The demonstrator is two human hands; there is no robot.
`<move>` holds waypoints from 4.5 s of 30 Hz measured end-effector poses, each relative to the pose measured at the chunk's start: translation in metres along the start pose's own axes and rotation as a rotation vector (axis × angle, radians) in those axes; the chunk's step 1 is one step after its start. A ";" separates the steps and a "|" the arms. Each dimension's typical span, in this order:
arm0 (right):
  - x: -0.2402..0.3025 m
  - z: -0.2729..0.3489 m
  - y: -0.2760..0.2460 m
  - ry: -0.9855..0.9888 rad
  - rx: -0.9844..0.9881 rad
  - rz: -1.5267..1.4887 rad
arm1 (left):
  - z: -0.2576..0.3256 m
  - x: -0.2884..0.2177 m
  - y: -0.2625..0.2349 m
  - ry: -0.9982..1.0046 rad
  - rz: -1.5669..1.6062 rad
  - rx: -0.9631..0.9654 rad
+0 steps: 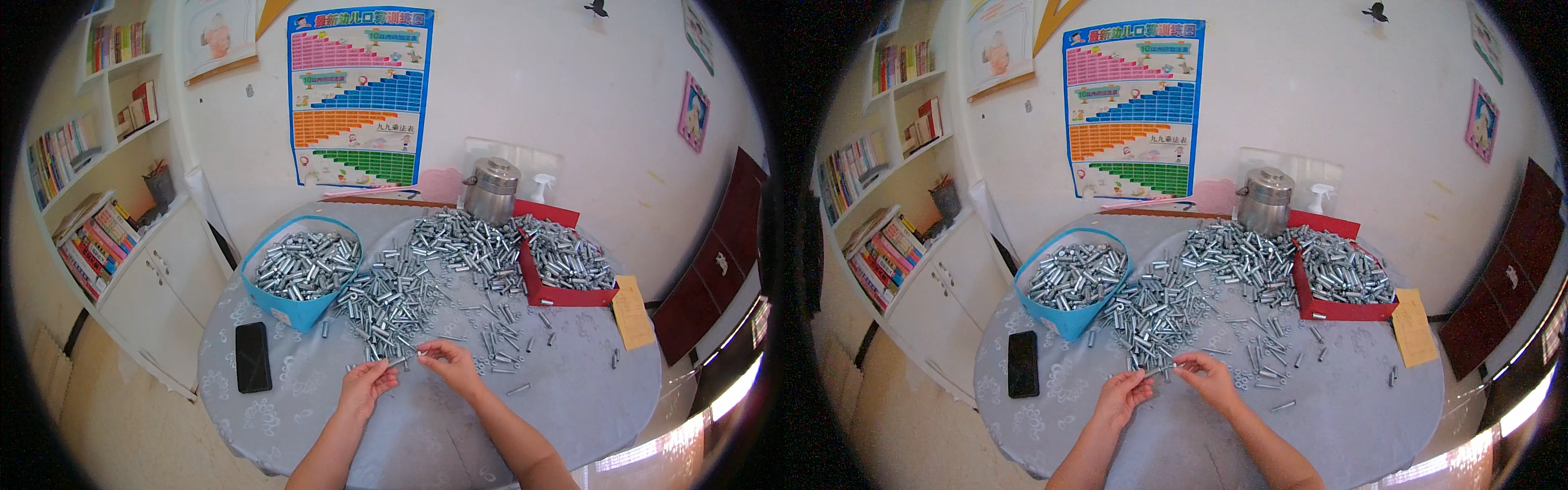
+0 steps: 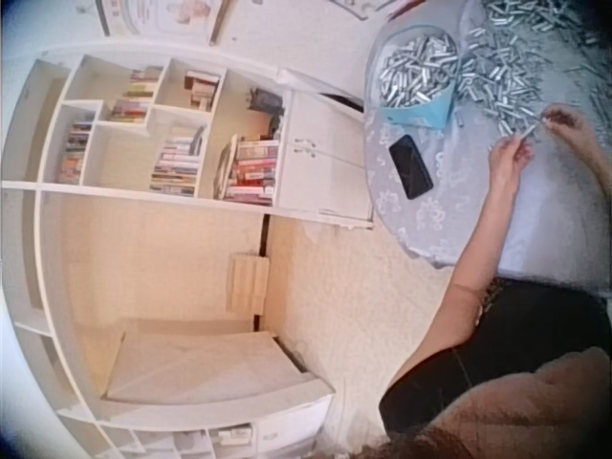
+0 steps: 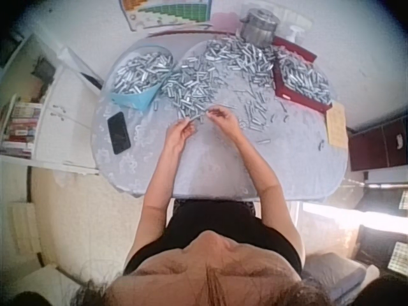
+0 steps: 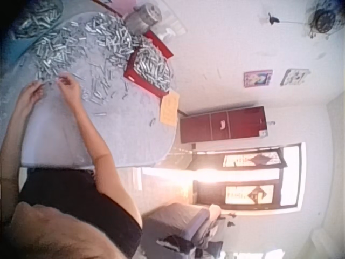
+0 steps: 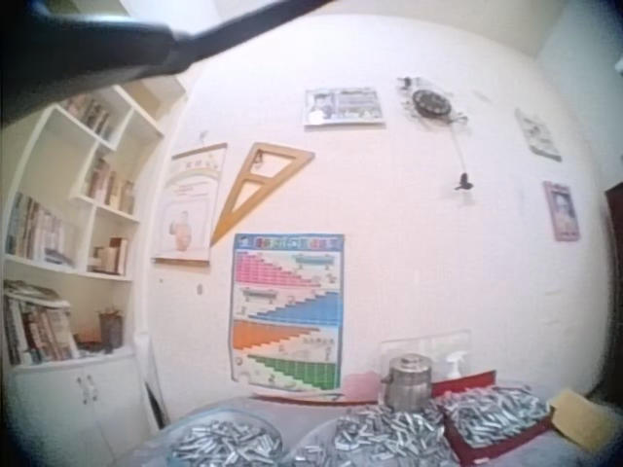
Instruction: The person sits at a table and repeatedly picks up small metal bolts and washers. They manually thread the washers onto the bolts one by one and place the assembled fasteners into a blue plastic basket.
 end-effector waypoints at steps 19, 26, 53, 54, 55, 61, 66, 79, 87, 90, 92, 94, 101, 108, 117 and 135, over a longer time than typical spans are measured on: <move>-0.010 0.015 0.004 0.132 0.183 0.297 | 0.005 -0.003 0.011 0.128 -0.190 -0.003; 0.016 0.013 0.011 0.002 0.068 0.023 | 0.006 -0.005 0.009 0.133 -0.169 -0.021; -0.023 0.022 0.016 0.142 0.186 -0.112 | 0.009 -0.009 0.009 0.199 -0.168 -0.090; -0.016 0.021 0.014 0.130 0.149 -0.100 | 0.009 -0.009 0.009 0.199 -0.168 -0.091; -0.004 0.019 0.014 0.117 0.112 -0.088 | 0.010 -0.010 0.009 0.199 -0.168 -0.093; -0.017 0.022 0.017 0.155 0.151 -0.128 | 0.006 -0.013 -0.002 0.251 -0.135 -0.138; 0.026 0.015 0.019 -0.262 0.198 0.427 | 0.018 -0.043 -0.017 0.422 -0.013 -0.226; 0.027 0.023 0.023 -0.409 0.158 0.783 | 0.012 -0.172 -0.043 0.793 -0.152 -0.428; 0.027 0.026 0.034 -0.531 0.203 0.774 | 0.007 -0.223 -0.021 0.975 -0.847 -0.528; 0.018 0.026 0.027 -0.484 0.157 0.780 | 0.025 -0.190 -0.021 0.908 -0.928 -0.578; 0.014 0.023 0.023 -0.400 0.166 0.795 | 0.030 -0.168 -0.022 0.859 -0.969 -0.537; 0.020 0.021 0.018 -0.377 0.128 0.801 | 0.034 -0.147 -0.019 0.840 -1.072 -0.472; 0.001 0.022 -0.003 -0.206 -0.079 0.513 | 0.059 -0.072 0.049 0.906 -1.633 -0.107; 0.013 0.022 -0.011 -0.296 -0.179 0.263 | 0.043 -0.050 0.052 0.825 -1.818 -0.094; 0.027 0.022 -0.009 -0.265 -0.176 0.207 | 0.043 -0.058 0.043 0.640 -1.378 -0.194; 0.026 0.025 -0.011 -0.188 -0.269 0.055 | 0.002 -0.004 0.026 0.158 -0.077 0.172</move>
Point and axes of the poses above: each hand's wrist, its own z-axis away from the middle knuckle, its own y-axis out of the palm, x = y × z, the point moved 9 cm from there along -z, towards the middle knuckle, and after that the axes turned 11 degrees about -y, right-handed, at the moved point
